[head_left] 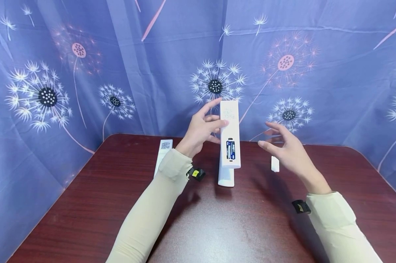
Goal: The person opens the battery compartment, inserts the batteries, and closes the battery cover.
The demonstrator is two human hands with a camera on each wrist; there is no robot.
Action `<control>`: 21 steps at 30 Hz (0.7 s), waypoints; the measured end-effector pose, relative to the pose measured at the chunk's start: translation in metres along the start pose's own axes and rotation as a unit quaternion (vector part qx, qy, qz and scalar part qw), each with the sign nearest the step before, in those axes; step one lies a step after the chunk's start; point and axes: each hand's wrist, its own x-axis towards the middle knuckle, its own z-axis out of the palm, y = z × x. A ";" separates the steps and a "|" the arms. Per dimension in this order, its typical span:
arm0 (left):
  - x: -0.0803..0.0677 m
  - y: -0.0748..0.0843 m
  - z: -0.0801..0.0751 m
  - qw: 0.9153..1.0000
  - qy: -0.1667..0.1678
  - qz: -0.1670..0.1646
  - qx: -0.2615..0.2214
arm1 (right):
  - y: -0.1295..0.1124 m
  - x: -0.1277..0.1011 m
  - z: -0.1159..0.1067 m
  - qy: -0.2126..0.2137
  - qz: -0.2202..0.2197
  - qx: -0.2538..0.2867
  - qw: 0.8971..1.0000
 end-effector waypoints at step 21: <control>0.000 -0.001 0.000 1.000 -0.004 0.004 0.001 | 0.053 0.008 -0.013 -0.091 0.131 -0.137 0.978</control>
